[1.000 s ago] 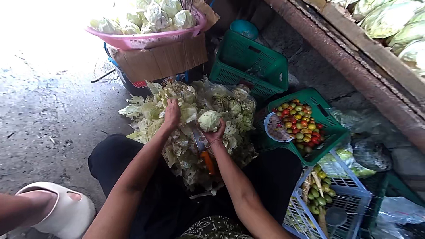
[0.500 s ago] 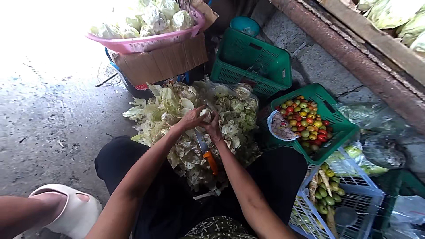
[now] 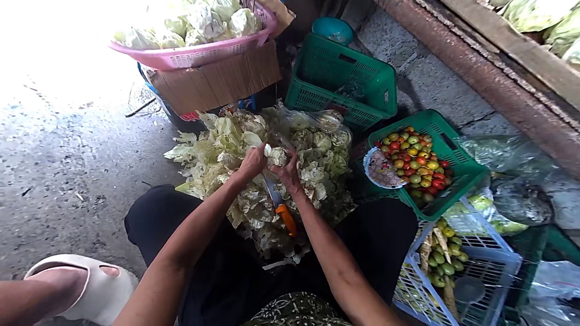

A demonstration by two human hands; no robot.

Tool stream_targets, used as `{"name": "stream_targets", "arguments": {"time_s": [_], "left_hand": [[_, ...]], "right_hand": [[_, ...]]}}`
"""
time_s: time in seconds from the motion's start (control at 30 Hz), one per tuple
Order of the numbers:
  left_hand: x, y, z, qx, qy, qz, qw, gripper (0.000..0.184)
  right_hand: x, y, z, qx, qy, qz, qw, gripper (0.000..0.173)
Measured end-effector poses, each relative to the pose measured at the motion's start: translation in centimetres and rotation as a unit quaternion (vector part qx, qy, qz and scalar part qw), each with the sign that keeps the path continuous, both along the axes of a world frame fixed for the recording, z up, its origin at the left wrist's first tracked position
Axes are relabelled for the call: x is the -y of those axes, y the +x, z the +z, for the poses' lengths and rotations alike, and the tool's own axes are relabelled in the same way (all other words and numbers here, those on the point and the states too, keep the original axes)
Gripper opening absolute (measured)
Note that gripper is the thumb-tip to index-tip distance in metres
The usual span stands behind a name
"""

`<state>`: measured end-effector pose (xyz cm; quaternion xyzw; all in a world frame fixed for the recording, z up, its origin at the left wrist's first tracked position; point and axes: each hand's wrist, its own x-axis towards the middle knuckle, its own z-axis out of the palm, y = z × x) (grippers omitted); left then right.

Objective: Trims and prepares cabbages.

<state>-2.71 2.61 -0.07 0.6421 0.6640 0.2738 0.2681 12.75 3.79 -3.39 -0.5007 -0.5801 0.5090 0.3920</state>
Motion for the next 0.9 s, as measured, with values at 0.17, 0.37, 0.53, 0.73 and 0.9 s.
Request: {"name": "stream_targets", "arguments": {"time_s": [0.17, 0.37, 0.53, 0.73, 0.9], "left_hand": [[-0.6, -0.3, 2.4, -0.02, -0.092, 0.062, 0.994, 0.031], [-1.3, -2.5, 1.6, -0.051, -0.11, 0.154, 0.981, 0.04], [-1.2, -1.4, 0.0, 0.099, 0.003, 0.061, 0.993, 0.089], [0.0, 0.4, -1.3, 0.064, 0.056, -0.097, 0.992, 0.069], [0.7, 0.8, -0.8, -0.011, 0.108, -0.098, 0.989, 0.048]], "right_hand": [[-0.4, 0.7, -0.2, -0.107, -0.07, 0.015, 0.992, 0.091], [-1.3, 1.6, 1.3, -0.335, -0.216, -0.081, 0.913, 0.055], [-2.1, 1.1, -0.2, -0.278, -0.217, -0.103, 0.93, 0.077], [-1.3, -0.8, 0.8, -0.311, -0.211, -0.094, 0.922, 0.066], [-0.7, -1.7, 1.0, -0.283, -0.182, -0.126, 0.933, 0.075]]}}
